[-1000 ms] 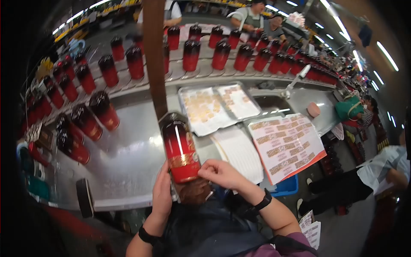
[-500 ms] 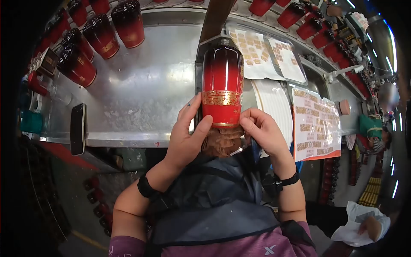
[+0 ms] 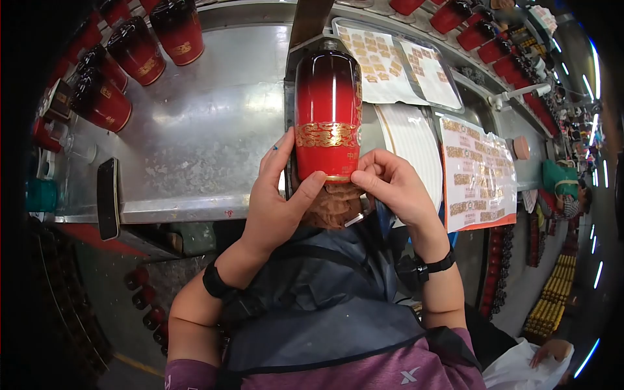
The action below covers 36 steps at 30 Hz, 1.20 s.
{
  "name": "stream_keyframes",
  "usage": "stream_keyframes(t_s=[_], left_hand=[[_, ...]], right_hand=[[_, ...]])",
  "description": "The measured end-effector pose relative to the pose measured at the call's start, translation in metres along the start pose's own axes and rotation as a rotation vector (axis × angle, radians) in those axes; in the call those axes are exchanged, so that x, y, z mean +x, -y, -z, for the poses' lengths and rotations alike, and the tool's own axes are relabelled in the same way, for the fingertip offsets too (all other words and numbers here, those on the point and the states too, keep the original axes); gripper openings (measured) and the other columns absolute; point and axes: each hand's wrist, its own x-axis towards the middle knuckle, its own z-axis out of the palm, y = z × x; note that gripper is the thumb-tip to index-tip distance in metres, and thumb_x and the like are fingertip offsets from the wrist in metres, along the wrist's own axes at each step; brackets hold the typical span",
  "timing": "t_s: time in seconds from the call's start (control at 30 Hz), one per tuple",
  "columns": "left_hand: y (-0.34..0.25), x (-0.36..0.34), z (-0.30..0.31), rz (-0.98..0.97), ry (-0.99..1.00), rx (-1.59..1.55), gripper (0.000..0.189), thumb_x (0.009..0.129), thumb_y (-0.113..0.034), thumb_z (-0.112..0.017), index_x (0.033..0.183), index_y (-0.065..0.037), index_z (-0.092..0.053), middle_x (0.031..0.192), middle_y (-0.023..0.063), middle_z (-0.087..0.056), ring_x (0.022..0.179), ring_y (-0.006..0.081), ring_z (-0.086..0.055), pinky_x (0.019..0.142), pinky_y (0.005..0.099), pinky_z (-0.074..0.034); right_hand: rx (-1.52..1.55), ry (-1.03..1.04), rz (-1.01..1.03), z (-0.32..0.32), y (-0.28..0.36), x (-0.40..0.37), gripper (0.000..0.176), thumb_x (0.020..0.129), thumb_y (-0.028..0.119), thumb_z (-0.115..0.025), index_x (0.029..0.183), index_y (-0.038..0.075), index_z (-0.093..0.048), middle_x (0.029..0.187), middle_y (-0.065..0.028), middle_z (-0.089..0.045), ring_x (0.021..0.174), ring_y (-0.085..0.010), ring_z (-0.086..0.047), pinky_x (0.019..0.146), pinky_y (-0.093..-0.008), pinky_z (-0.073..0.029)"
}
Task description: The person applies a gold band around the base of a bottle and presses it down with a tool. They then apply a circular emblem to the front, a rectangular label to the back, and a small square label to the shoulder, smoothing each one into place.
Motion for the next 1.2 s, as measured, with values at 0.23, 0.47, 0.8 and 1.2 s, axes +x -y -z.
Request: stream_keyframes(t_s=[0.23, 0.47, 0.8, 1.2], left_hand=[[-0.003, 0.0, 0.008, -0.042, 0.085, 0.075, 0.08, 0.084, -0.025, -0.076, 0.147, 0.002, -0.035, 0.141, 0.0201, -0.045, 0.134, 0.0299, -0.041, 0.113, 0.038, -0.03], [-0.013, 0.006, 0.009, -0.122, 0.072, 0.292, 0.085, 0.077, -0.025, -0.082, 0.145, 0.003, -0.038, 0.13, 0.0196, -0.053, 0.124, 0.0315, -0.05, 0.105, 0.0369, -0.039], [-0.02, 0.007, 0.011, -0.094, 0.103, 0.204, 0.087, 0.079, -0.028, -0.081, 0.145, 0.006, -0.037, 0.122, 0.0169, -0.055, 0.115, 0.0253, -0.055, 0.1, 0.0343, -0.041], [-0.006, 0.005, 0.008, -0.037, 0.049, -0.042, 0.071, 0.089, -0.022, -0.071, 0.145, 0.007, -0.037, 0.135, 0.0197, -0.051, 0.127, 0.0239, -0.049, 0.107, 0.0332, -0.036]], right_hand=[[-0.101, -0.029, -0.033, 0.003, 0.011, -0.009, 0.019, 0.088, 0.018, -0.075, 0.094, 0.002, -0.066, 0.065, 0.0095, -0.05, 0.059, 0.001, -0.04, 0.054, -0.017, -0.031], [-0.176, -0.082, 0.006, 0.005, 0.039, -0.031, 0.011, 0.088, 0.012, -0.073, 0.087, 0.002, -0.07, 0.068, 0.0075, -0.057, 0.059, 0.0014, -0.043, 0.052, -0.0174, -0.031], [-0.195, -0.094, 0.045, 0.008, 0.054, -0.048, 0.008, 0.087, 0.009, -0.073, 0.087, 0.002, -0.069, 0.073, 0.0064, -0.06, 0.062, 0.0017, -0.046, 0.054, -0.0164, -0.034], [-0.205, -0.094, 0.045, 0.01, 0.055, -0.049, 0.009, 0.088, 0.01, -0.073, 0.087, 0.002, -0.069, 0.072, 0.0051, -0.06, 0.061, 0.0008, -0.049, 0.054, -0.0162, -0.036]])
